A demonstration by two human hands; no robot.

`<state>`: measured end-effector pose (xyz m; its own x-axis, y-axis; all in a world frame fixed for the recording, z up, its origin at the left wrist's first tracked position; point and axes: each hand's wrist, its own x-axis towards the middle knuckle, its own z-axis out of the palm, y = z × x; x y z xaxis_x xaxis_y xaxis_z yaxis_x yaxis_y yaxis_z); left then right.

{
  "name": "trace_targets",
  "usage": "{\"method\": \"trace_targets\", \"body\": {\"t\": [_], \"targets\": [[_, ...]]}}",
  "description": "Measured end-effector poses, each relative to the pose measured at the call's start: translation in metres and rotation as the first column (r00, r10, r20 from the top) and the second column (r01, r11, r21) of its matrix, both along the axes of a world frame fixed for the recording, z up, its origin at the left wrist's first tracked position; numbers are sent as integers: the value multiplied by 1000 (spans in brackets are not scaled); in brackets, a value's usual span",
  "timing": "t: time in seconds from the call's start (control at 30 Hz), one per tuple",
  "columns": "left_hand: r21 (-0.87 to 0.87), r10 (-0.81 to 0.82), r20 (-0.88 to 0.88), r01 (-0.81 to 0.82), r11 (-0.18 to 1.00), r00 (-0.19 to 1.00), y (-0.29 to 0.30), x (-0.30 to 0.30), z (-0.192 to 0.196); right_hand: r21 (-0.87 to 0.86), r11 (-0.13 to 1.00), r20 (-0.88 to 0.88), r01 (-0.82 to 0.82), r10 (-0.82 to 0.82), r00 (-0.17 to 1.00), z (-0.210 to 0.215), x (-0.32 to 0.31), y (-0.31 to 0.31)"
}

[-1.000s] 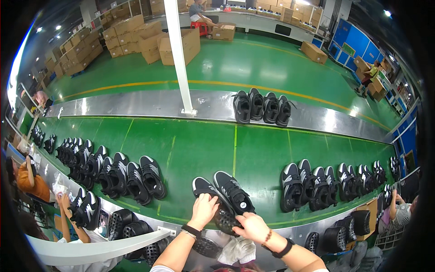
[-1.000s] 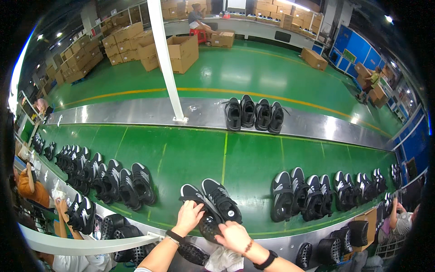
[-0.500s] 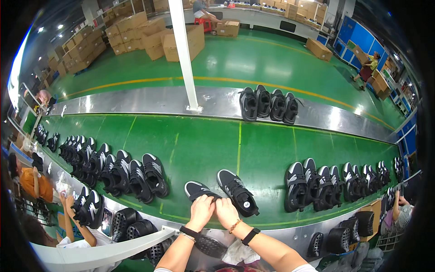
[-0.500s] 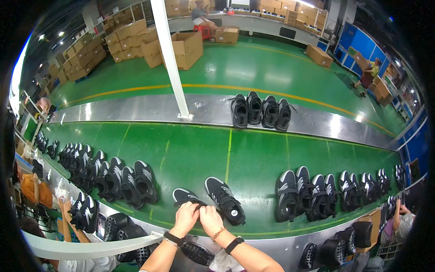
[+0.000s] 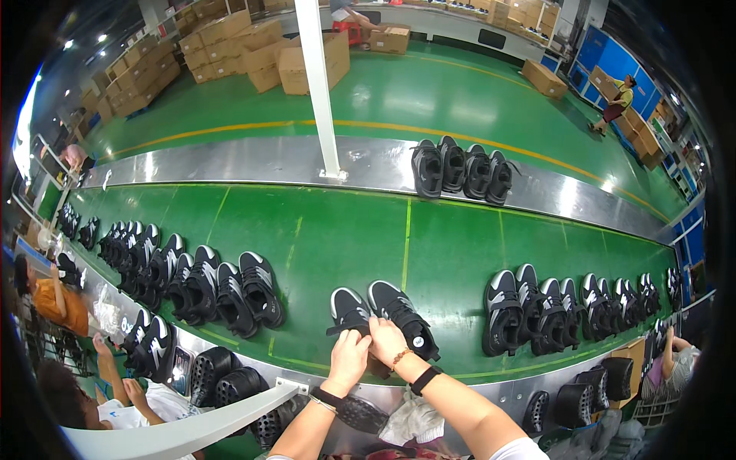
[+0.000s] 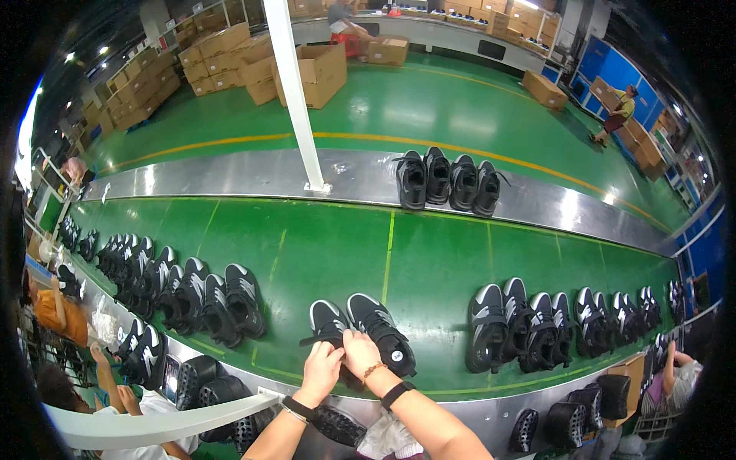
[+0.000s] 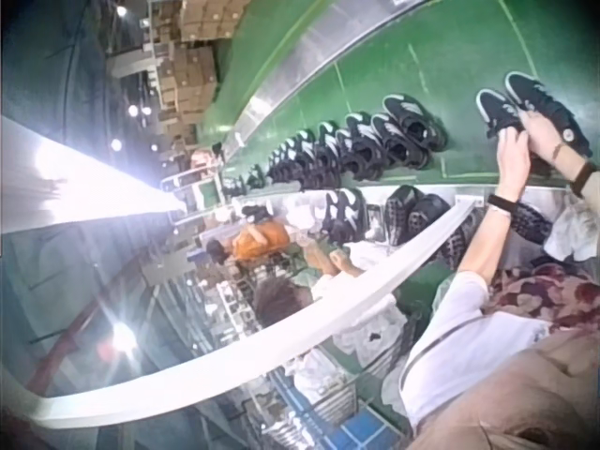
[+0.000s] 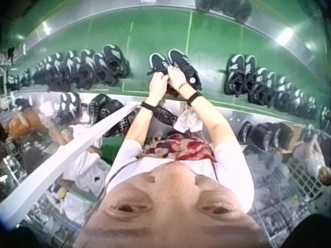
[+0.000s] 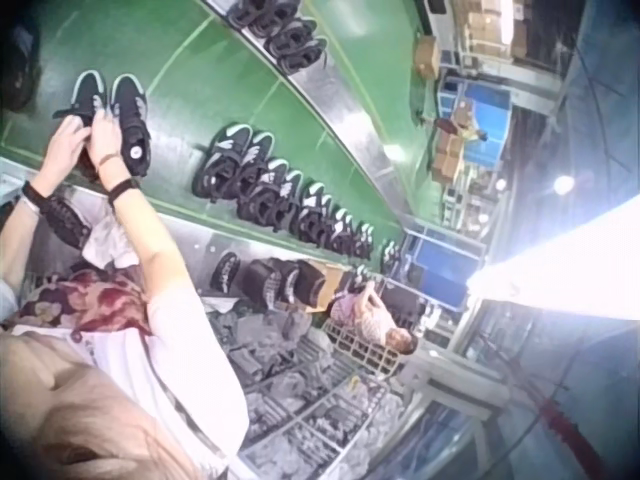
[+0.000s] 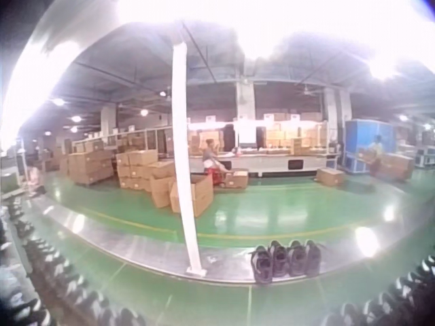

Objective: Inspecting and cleaning shoes on a factory assembly line.

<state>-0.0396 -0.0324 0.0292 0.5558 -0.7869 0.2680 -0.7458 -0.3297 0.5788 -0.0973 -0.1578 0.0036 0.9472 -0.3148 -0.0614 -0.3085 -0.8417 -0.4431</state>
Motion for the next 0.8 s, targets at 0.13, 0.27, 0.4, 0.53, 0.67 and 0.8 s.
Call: {"method": "trace_targets", "body": {"t": [0.13, 0.27, 0.4, 0.53, 0.67, 0.8], "targets": [[17, 51, 44, -52, 999, 998, 6, -6, -10, -55, 993, 5, 105, -105, 994, -7, 3, 14], [-25, 117, 24, -117, 993, 993, -4, -4, -10, 119, 973, 100, 196, -208, 973, -23, 4, 5], [-147, 240, -52, -246, 958, 969, -2, 0, -9, 714, 667, 93, 215, -394, 915, -5, -14, 0], [-201, 265, -57, -271, 941, 963, 5, -7, -28, 946, 179, -96, 271, -643, 760, 8, -12, 10], [-206, 257, -129, -279, 938, 958, 7, -17, -27, 755, 588, 111, 290, -551, 827, -11, -3, 14], [-179, 446, -498, -591, 786, 744, 19, -18, -16, 703, 659, 154, 267, -508, 848, -20, -5, 10]]}}
